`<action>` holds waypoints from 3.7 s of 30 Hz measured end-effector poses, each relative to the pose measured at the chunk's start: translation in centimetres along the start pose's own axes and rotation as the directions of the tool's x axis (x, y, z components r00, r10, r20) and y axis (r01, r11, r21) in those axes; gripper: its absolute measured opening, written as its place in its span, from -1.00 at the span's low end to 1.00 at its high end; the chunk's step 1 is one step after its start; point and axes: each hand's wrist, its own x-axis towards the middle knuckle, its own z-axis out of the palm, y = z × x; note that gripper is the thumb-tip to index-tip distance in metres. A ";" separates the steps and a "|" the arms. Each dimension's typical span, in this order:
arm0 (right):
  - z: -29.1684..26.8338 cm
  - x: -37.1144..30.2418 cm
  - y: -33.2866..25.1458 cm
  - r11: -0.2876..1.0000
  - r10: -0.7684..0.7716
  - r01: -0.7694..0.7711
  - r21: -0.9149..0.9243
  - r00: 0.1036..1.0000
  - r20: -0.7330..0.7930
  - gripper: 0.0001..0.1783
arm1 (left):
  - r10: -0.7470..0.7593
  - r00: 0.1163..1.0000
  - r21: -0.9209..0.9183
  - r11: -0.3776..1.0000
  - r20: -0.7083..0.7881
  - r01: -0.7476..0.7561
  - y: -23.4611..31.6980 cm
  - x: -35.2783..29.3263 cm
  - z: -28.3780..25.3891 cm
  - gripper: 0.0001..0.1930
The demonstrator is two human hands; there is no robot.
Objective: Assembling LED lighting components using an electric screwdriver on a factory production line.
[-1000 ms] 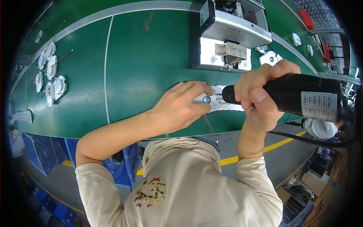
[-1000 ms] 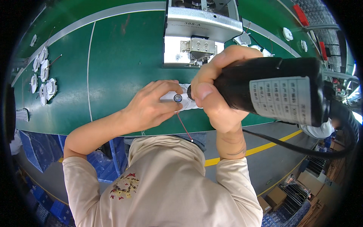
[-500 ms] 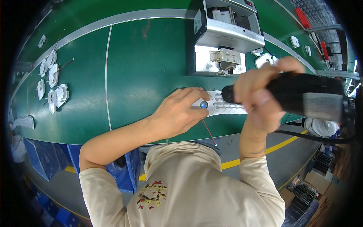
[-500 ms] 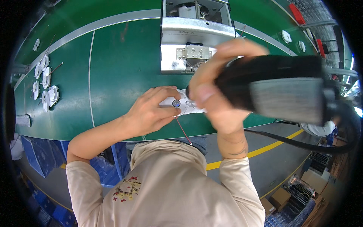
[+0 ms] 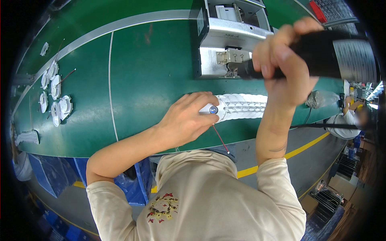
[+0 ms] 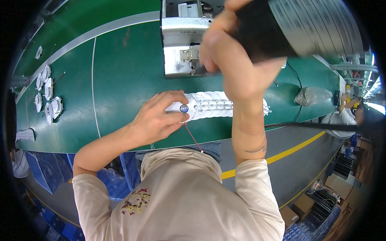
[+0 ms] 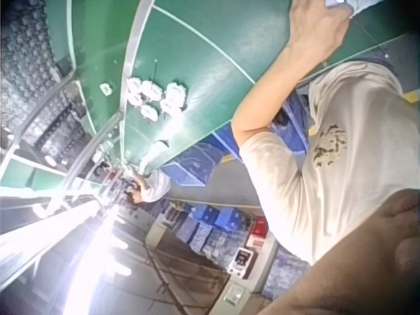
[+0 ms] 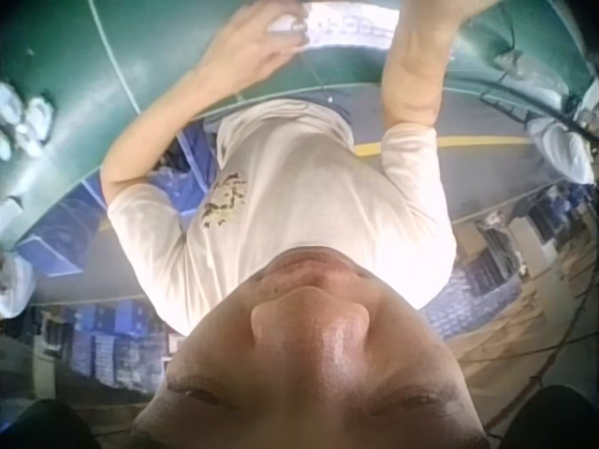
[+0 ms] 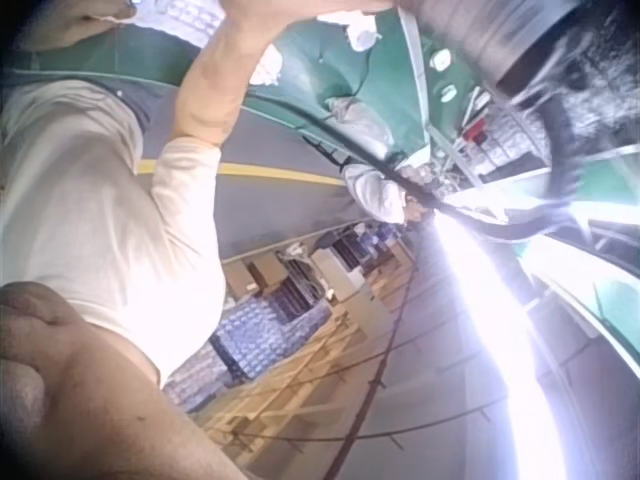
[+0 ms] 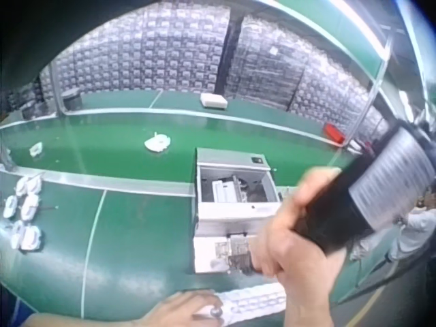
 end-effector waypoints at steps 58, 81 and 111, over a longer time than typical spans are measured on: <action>-3.4 -7.5 -4.6 0.985 0.100 -0.082 0.154 0.989 -0.111 -0.54 | -0.087 0.880 0.477 0.813 -0.467 0.334 -19.7 23.0 -9.5 -0.66; -4.0 -7.3 -6.4 0.996 0.051 -0.053 0.068 0.998 0.023 -0.32 | -0.384 0.912 0.312 0.857 -0.146 0.411 -2.1 -6.5 -13.2 -0.70; -3.8 -3.2 -3.3 0.988 -0.077 0.076 0.131 0.997 0.003 -0.45 | 0.021 1.000 0.089 0.996 0.005 -0.022 1.3 1.8 1.9 -0.76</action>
